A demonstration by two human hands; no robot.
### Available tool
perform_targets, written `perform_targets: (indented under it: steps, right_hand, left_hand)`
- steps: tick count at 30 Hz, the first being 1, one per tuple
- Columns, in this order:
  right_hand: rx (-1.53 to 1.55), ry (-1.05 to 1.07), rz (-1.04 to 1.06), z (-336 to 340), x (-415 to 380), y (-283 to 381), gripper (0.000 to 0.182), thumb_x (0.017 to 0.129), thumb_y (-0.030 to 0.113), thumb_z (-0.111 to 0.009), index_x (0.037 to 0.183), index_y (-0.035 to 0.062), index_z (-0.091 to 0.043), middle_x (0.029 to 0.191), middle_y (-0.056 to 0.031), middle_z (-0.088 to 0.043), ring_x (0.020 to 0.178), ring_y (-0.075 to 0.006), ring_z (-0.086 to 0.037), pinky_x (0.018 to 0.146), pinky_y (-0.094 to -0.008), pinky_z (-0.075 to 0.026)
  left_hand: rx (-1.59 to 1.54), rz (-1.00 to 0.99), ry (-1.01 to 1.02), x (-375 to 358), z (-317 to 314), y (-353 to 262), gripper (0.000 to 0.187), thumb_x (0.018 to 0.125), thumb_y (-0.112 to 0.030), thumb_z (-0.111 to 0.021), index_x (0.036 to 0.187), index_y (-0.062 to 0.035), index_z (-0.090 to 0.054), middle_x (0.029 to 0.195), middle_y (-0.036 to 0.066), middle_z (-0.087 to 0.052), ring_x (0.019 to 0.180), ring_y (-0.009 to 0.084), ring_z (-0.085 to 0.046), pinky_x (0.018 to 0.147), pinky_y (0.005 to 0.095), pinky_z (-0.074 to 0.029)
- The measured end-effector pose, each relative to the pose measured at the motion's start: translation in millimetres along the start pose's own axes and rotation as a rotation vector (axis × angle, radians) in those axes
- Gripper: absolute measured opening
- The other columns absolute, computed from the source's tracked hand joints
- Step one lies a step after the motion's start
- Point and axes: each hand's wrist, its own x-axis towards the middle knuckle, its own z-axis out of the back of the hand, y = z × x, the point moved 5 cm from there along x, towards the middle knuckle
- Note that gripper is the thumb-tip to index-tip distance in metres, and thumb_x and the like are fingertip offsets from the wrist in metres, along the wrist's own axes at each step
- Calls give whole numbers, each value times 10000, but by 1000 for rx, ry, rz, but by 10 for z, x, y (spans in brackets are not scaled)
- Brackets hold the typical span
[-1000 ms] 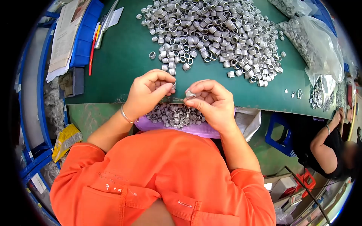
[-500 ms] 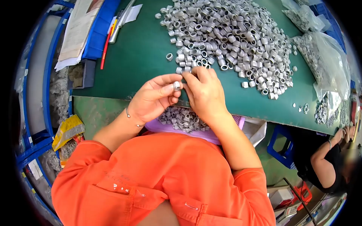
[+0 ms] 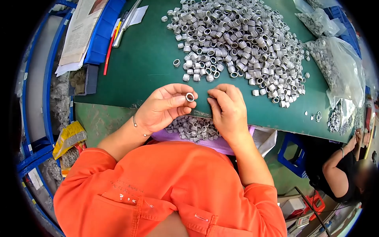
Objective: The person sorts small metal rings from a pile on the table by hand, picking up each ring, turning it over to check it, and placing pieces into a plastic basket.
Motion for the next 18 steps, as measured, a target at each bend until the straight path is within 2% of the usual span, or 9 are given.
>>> perform_targets:
  steps: [3, 8, 10, 12, 14, 15, 16, 18]
  right_hand:
    - [119, 19, -124, 99, 13, -14, 151, 759, -31, -646, 903, 9, -625, 874, -117, -581, 772, -278, -578, 677, -317, -474]
    - [35, -59, -171, 189, 13, -103, 150, 767, 4, -663, 913, 15, -632, 855, -110, -570, 764, -265, -568, 661, -333, -463]
    - [-65, 56, -56, 103, 15, -35, 175, 741, 10, -684, 909, 24, -635, 850, -105, -568, 788, -271, -558, 682, -348, -457]
    - [-127, 74, -15, 67, -3, -20, 192, 709, 14, -708, 884, 29, -631, 857, -102, -566, 809, -279, -548, 702, -365, -452]
    - [67, 69, -104, 64, -20, -79, 182, 693, -21, -705, 846, 35, -625, 879, -105, -566, 795, -265, -556, 689, -327, -454]
    - [208, 95, -152, 70, -43, -108, 228, 701, -70, -689, 888, 26, -602, 909, -77, -576, 814, -195, -575, 681, -269, -457]
    - [204, 91, -157, 67, -65, -101, 228, 701, -70, -689, 888, 26, -602, 909, -77, -576, 814, -195, -575, 681, -269, -457]
    - [768, 10, -386, 25, -141, -170, 286, 721, -106, -671, 964, 2, -564, 948, -48, -578, 849, -122, -567, 686, -226, -458]
  left_hand:
    - [-9, 3, 1, -16, 48, 6, 218, 904, -56, -553, 1114, 1, -550, 1026, 113, -624, 907, 179, -637, 763, 256, -540]
    - [23, 2, -1, -6, 28, -8, 197, 893, -27, -557, 1087, 6, -559, 1049, 138, -625, 903, 186, -642, 757, 259, -545]
    - [50, -8, -11, 4, 22, 1, 189, 889, -17, -558, 1075, 11, -564, 1058, 147, -624, 900, 187, -645, 755, 260, -546]
    - [85, -31, -24, -3, -1, -19, 152, 874, 10, -566, 1025, 17, -584, 1021, 142, -629, 909, 191, -647, 754, 264, -552]
    - [98, -55, -27, -19, -17, -40, 124, 851, 35, -571, 968, 23, -609, 974, 130, -641, 896, 193, -648, 747, 273, -551]
    - [113, -74, -28, -30, -28, -49, 106, 828, 60, -577, 912, 30, -634, 927, 119, -653, 882, 195, -649, 740, 282, -550]
    - [113, -69, -24, -45, -21, -66, 106, 828, 60, -577, 912, 30, -634, 927, 119, -653, 882, 195, -649, 740, 282, -550]
    - [933, -297, 166, -109, -131, -177, 132, 780, 83, -564, 779, -11, -657, 898, 97, -640, 819, 177, -633, 706, 259, -515]
